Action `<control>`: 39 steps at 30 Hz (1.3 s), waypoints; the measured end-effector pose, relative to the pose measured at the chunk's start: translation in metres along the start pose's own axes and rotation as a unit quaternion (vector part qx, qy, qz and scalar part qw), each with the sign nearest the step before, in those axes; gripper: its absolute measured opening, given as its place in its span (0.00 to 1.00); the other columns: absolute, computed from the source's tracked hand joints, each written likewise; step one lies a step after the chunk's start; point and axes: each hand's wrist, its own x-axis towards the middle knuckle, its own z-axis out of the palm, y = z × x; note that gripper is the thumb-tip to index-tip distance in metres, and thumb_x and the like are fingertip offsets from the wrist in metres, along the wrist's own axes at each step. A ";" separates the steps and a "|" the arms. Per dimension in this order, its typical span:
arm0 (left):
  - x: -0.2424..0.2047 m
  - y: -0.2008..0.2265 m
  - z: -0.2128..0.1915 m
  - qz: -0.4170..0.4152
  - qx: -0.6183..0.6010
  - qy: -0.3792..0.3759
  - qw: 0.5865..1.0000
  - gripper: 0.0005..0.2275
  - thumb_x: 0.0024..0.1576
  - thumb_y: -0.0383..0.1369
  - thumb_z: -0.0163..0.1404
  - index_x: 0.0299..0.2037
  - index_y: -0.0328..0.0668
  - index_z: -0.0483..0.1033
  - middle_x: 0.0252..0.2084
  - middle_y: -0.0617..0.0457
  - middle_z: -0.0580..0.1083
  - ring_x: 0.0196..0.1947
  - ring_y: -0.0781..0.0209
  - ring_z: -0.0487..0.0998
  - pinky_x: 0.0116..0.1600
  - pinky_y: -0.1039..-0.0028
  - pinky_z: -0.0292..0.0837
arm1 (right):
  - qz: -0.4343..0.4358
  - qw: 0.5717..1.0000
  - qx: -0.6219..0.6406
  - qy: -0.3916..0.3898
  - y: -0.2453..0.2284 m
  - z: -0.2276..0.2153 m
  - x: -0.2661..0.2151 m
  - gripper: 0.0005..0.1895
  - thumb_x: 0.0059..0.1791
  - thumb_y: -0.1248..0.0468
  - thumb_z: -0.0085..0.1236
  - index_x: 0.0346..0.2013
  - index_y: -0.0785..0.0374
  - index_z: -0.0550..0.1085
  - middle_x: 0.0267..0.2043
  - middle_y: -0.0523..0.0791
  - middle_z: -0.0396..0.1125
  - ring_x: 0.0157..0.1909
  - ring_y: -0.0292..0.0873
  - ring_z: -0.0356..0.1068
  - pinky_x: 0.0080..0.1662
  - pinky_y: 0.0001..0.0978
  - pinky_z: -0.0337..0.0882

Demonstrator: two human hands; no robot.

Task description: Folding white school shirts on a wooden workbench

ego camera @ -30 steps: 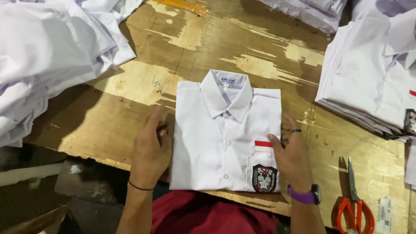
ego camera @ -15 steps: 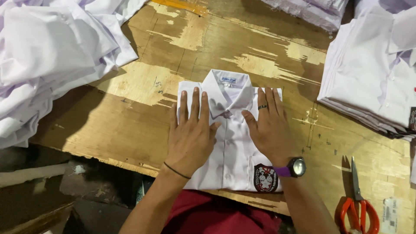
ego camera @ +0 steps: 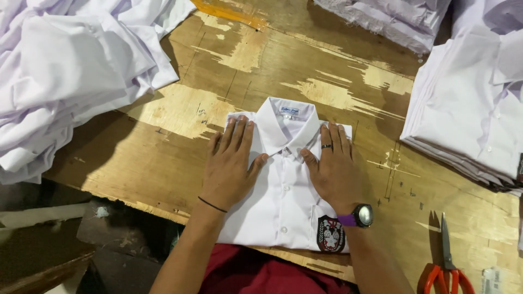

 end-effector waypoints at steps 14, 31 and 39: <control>-0.039 0.015 -0.024 -0.018 -0.169 0.042 0.985 0.34 0.64 0.44 0.48 0.76 0.37 0.49 0.76 0.29 0.52 0.75 0.30 0.49 0.73 0.41 0.43 | 0.052 0.902 0.377 0.204 0.040 -0.020 -0.008 0.11 0.59 0.64 0.49 0.50 0.62 0.78 0.50 0.52 0.72 0.55 0.52 0.72 0.58 0.42 0.69; -0.105 0.018 -0.030 -0.155 -0.138 0.082 0.975 0.34 0.58 0.48 0.49 0.72 0.42 0.57 0.72 0.48 0.65 0.68 0.43 0.64 0.65 0.49 0.57 | 0.176 0.879 0.409 0.170 0.051 -0.014 -0.004 0.07 0.58 0.64 0.50 0.43 0.58 0.77 0.29 0.41 0.69 0.31 0.37 0.66 0.35 0.32 0.66; -0.111 0.024 -0.057 -0.320 -0.143 -0.078 0.933 0.29 0.57 0.54 0.46 0.68 0.58 0.63 0.51 0.61 0.79 0.49 0.55 0.80 0.52 0.58 0.74 | 0.190 0.929 0.289 0.129 0.056 -0.026 -0.004 0.12 0.55 0.62 0.50 0.42 0.63 0.80 0.42 0.47 0.76 0.43 0.47 0.73 0.46 0.40 0.72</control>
